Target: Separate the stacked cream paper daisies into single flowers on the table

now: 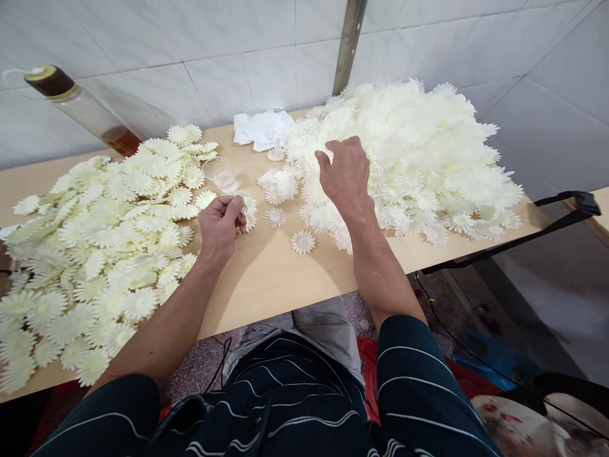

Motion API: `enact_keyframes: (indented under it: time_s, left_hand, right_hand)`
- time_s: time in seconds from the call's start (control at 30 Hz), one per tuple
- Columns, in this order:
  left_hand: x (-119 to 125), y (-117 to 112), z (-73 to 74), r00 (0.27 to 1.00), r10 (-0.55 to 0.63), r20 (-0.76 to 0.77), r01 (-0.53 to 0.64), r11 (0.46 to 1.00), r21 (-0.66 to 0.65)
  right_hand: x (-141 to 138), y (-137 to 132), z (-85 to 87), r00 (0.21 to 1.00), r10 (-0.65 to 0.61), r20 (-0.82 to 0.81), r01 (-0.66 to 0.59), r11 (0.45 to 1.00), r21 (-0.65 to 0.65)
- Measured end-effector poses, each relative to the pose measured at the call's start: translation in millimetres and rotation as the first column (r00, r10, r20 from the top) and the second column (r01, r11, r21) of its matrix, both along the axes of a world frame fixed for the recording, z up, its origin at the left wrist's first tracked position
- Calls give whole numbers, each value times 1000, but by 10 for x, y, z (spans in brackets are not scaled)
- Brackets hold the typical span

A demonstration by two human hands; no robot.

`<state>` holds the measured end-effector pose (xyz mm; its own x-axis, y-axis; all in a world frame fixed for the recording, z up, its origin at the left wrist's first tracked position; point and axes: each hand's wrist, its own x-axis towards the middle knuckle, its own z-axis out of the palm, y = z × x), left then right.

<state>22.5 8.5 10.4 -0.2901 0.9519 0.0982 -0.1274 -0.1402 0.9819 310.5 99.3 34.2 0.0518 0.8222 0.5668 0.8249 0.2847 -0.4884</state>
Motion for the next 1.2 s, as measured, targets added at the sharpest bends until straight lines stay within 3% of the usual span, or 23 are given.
enact_keyframes:
  time_s: [0.1,0.17,0.3,0.4,0.67,1.0,1.2]
  left_hand:
    - [12,-16,-1,1000,-12,-19,11,1000,-13]
    - [24,-26,-5,1000,-6,-28,5,1000,-22]
    - [37,-42,-15,999,-12,-43,10,999,-34]
    - [43,-53,-20,998,-33,-55,33,999,-10]
    - [71,-83,-12,993,-29,-111,34,999,41]
    - [58,-85,-12,994,-64,-90,67,997,30]
    - [40,-57,-41,994,-112,-20,113,993,42]
  right_hand:
    - [-144,-122,134,994,50,-100,-51,999,-4]
    - [-364,-266,236,958,195,-208,-217,972,-86]
    - [-787,-524,308,791,436,-429,-581,755,-304]
    - [-929,-584,246,714,476,-514,-680,646,-346]
    - [-991,-574,174,807,396,-438,-576,695,-431]
    - [-1027,-600,150,797,455,-397,-592,719,-365]
    - [-1047,-646,182,781,389,-489,-595,702,-392]
